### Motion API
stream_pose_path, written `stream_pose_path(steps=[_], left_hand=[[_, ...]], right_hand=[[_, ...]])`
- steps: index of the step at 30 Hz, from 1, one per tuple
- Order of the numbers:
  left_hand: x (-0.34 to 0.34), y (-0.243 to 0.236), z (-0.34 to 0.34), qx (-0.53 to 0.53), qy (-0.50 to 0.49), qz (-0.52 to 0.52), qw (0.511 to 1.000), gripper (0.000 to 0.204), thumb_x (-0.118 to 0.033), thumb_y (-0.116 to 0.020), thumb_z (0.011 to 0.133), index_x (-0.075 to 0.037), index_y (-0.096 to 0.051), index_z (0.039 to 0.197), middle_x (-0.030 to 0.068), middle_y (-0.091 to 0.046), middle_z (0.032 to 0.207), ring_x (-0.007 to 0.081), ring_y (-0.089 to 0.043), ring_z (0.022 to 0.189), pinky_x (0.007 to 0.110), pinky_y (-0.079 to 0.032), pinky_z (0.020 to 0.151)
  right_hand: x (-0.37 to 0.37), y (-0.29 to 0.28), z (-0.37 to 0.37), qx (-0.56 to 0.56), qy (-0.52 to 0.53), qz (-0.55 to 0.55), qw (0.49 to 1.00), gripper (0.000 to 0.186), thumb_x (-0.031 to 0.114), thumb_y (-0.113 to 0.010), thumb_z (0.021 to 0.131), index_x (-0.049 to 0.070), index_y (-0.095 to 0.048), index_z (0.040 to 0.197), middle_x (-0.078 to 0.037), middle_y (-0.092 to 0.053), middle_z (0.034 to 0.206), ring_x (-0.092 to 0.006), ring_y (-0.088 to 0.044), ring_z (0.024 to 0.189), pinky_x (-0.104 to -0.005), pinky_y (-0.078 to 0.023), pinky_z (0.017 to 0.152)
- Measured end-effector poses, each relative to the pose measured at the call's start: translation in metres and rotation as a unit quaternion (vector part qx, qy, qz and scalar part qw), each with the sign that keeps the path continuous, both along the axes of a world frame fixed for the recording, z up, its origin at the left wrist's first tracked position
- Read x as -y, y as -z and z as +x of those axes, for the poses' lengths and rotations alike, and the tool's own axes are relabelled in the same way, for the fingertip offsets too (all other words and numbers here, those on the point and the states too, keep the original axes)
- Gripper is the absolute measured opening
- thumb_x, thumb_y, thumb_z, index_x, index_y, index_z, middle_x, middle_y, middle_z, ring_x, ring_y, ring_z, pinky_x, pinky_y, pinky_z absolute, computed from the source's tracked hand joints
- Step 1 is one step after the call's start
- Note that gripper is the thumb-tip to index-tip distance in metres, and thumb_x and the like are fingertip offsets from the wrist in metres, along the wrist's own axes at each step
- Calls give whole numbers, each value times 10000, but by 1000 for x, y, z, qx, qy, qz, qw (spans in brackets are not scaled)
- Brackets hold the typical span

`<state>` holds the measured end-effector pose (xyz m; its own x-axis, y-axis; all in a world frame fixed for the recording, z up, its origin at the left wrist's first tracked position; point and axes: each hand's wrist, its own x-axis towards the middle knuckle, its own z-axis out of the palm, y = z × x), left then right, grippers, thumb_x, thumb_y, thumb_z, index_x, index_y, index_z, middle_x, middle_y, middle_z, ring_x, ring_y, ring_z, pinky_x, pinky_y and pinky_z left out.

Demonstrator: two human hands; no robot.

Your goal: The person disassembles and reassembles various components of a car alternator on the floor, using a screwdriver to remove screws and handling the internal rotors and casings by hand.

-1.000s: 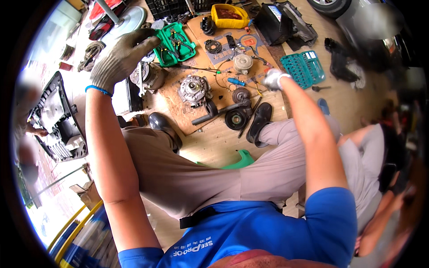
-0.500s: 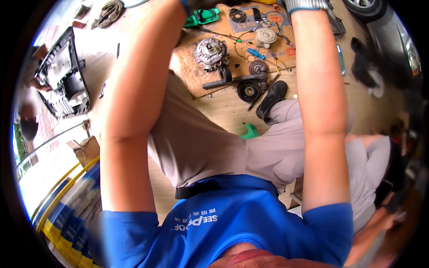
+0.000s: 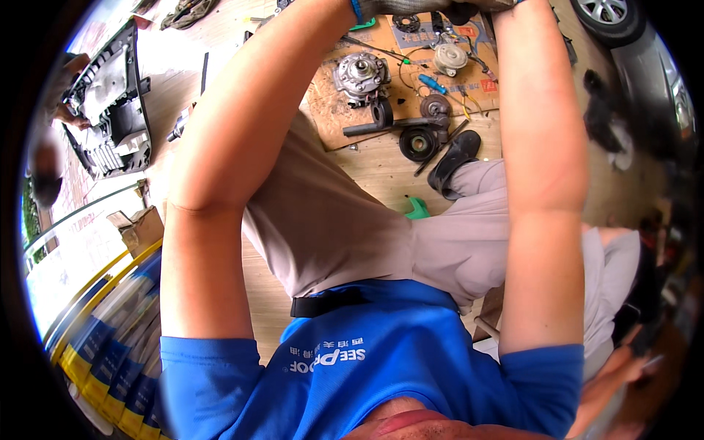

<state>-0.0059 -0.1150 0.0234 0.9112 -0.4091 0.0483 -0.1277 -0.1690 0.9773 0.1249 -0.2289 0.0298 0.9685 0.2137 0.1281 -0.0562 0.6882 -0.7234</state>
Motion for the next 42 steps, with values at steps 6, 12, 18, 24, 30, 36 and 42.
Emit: stream_pose_path(steps=[6,12,18,24,30,36,42], left_hand=[[-2,-9,-13,48,17,76,996,406,-418,-725,963,-15,-743,917,21,-673,720,95,-603,653,270,-494,603],[-23,-10,-9,40,-55,76,995,547,-532,-711,954,13,-754,919,58,-698,760,120,-627,684,295,-528,673],[-17,5,-2,-39,-70,-178,981,326,-322,-739,983,-22,-730,856,34,-670,729,108,-592,611,267,-479,581],[-8,6,-1,38,-20,-215,976,275,-283,-721,992,-23,-740,905,30,-706,819,106,-634,716,260,-526,666],[-3,-6,-19,70,12,-153,986,289,-325,-706,997,-39,-740,975,23,-716,866,99,-649,766,260,-546,721],[-36,-23,-26,34,-53,113,992,506,-489,-657,1005,-6,-744,1126,72,-729,870,127,-659,826,289,-549,786],[-78,-17,-15,100,-196,442,870,497,-475,-604,987,-49,-741,1201,235,-751,1039,314,-723,944,423,-541,863]], right_hand=[[-10,-1,-7,9,-20,-39,999,334,395,-614,1013,98,-672,872,-65,-681,769,-246,-645,689,-407,-548,658],[-21,-2,-15,22,-28,-81,996,333,389,-622,1006,84,-693,892,-65,-692,785,-242,-653,702,-401,-539,658],[-27,-3,-22,48,-38,-151,987,335,383,-630,1000,71,-714,913,-65,-703,801,-238,-661,714,-394,-529,657],[-23,-7,-39,100,-50,-260,959,340,378,-638,993,57,-735,933,-64,-714,817,-234,-669,727,-388,-520,656],[4,-16,-63,210,-48,-466,858,348,372,-645,986,43,-756,954,-64,-725,833,-230,-677,739,-381,-510,655],[68,10,-31,266,28,-773,575,315,327,-675,974,28,-772,961,-55,-726,842,-201,-665,733,-367,-503,661],[217,91,-5,175,-57,-887,424,680,534,-645,933,0,-643,1354,-274,-618,1384,-397,-582,1318,-431,-441,1106]])
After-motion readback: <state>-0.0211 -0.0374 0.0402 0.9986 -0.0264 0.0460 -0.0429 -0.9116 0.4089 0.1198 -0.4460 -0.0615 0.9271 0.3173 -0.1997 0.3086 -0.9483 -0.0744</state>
